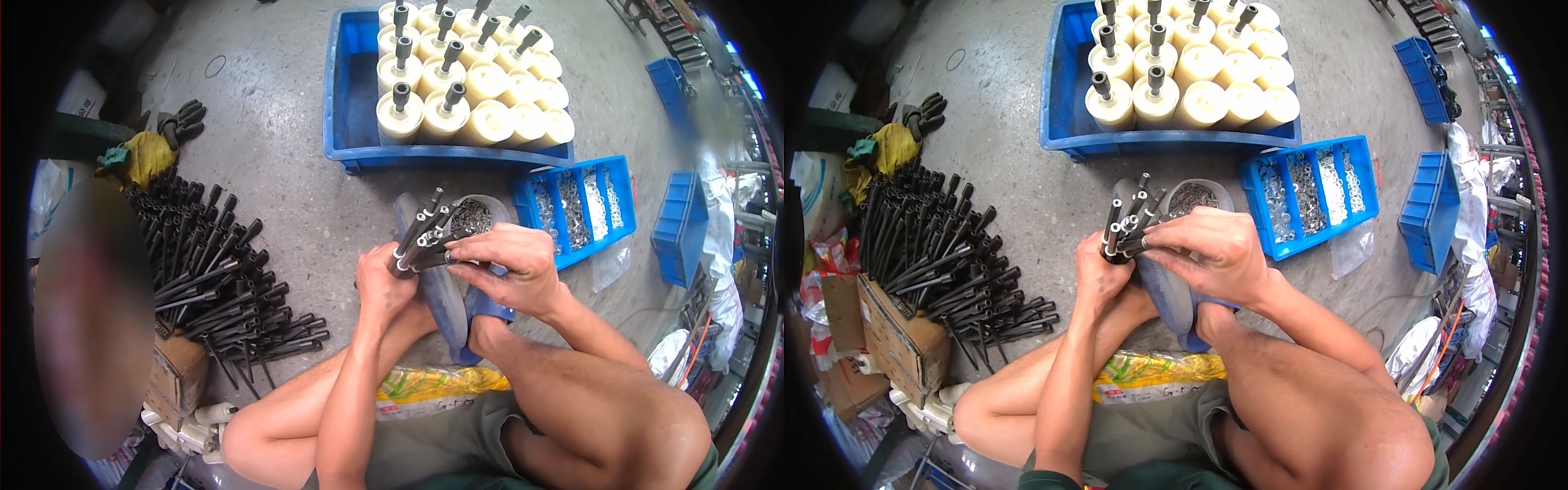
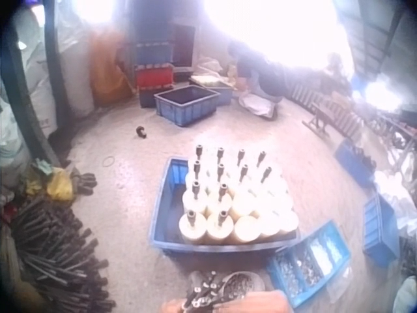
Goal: The person assembles metal rods into a circular plastic base, then inserts small screws into the top of each rod by hand.
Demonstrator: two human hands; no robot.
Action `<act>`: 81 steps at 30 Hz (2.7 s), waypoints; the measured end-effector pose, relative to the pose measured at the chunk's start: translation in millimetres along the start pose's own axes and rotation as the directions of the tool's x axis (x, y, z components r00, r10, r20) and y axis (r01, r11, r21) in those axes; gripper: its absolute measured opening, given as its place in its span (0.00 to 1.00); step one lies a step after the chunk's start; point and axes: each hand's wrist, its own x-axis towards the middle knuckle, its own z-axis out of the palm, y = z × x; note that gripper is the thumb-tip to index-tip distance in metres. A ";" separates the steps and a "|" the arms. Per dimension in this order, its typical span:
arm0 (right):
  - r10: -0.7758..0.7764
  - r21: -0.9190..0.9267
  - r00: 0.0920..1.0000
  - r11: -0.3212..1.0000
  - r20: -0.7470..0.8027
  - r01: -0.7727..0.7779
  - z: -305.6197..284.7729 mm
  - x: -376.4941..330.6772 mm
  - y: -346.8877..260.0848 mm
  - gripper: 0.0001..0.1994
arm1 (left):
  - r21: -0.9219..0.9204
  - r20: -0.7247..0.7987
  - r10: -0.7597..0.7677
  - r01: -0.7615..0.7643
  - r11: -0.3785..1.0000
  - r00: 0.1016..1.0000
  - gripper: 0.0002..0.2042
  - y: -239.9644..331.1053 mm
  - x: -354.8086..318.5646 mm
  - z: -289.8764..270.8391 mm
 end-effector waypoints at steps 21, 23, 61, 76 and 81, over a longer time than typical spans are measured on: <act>0.727 -0.675 0.652 0.372 -0.215 -0.637 -154.8 -117.6 149.0 0.13 | -0.115 -0.046 -0.037 0.032 0.993 0.998 0.14 1.8 2.1 7.4; 0.825 -0.700 0.557 0.346 -0.090 -0.624 -139.3 -117.7 156.5 0.14 | -0.066 -0.088 -0.058 0.052 0.996 0.994 0.11 0.6 -3.2 -4.1; 0.299 -0.002 0.934 0.953 0.196 -0.304 -18.8 39.3 -12.9 0.06 | 0.292 -0.120 0.112 -0.073 0.954 0.986 0.08 13.0 -1.6 -7.9; 0.383 -0.046 0.817 0.914 0.431 -0.404 -34.6 69.7 -15.5 0.10 | 0.296 -0.102 0.104 -0.069 0.953 0.989 0.08 15.5 -0.7 -9.3; 0.280 -0.171 0.836 0.959 0.473 -0.225 -34.6 75.5 -12.8 0.11 | 0.293 -0.104 0.091 -0.057 0.954 0.990 0.07 17.3 -1.1 -8.3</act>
